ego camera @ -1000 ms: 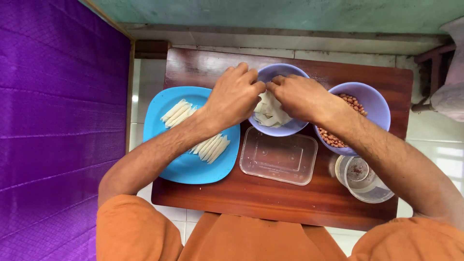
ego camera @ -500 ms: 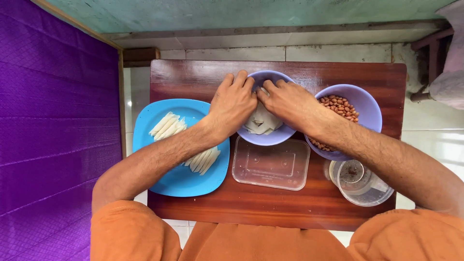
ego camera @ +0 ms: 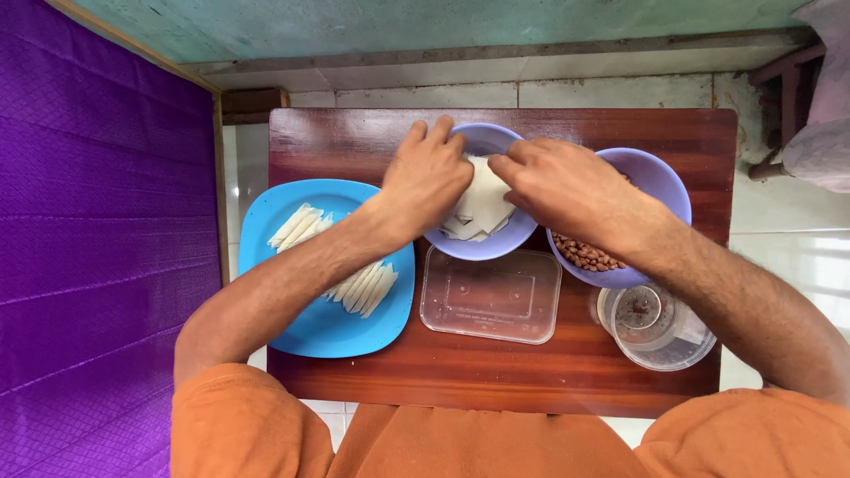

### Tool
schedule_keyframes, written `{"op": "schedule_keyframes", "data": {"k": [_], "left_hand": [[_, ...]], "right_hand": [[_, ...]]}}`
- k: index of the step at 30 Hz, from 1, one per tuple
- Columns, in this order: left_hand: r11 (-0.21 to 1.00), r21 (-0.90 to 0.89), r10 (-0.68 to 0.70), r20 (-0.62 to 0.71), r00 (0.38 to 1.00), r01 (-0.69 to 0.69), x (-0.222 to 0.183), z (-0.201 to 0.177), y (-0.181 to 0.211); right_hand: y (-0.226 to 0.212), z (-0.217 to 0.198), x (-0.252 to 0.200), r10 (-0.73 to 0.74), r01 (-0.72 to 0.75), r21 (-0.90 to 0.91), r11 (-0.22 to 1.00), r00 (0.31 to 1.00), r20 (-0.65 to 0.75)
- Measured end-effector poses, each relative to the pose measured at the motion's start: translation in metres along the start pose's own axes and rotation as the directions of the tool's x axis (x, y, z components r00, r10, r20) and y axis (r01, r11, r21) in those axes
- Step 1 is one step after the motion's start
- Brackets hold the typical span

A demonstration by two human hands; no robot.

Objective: The person is manually rolling peanuts into small dough wrappers to create stick-shaped snacks, placing them on a blue plate.

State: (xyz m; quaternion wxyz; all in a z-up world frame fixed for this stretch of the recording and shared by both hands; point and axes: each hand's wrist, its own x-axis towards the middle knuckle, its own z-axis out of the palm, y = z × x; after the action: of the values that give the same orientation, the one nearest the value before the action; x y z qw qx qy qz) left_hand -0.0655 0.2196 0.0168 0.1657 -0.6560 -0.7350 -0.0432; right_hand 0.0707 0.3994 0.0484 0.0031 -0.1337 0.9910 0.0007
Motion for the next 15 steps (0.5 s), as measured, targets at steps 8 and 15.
{"op": "schedule_keyframes", "data": {"k": [8,15], "left_hand": [[0.619,-0.738,-0.132,0.241,0.962,0.27,0.004,-0.083,-0.03],[0.351,-0.917,-0.193,0.128,0.973,0.19,-0.004,-0.076,-0.025]], "right_hand": [[-0.008,-0.064,0.001,0.157,-0.171,0.577,0.799,0.985,0.074],[-0.013,-0.037,-0.002,0.243,-0.175,0.882,0.436,0.967,0.072]]}}
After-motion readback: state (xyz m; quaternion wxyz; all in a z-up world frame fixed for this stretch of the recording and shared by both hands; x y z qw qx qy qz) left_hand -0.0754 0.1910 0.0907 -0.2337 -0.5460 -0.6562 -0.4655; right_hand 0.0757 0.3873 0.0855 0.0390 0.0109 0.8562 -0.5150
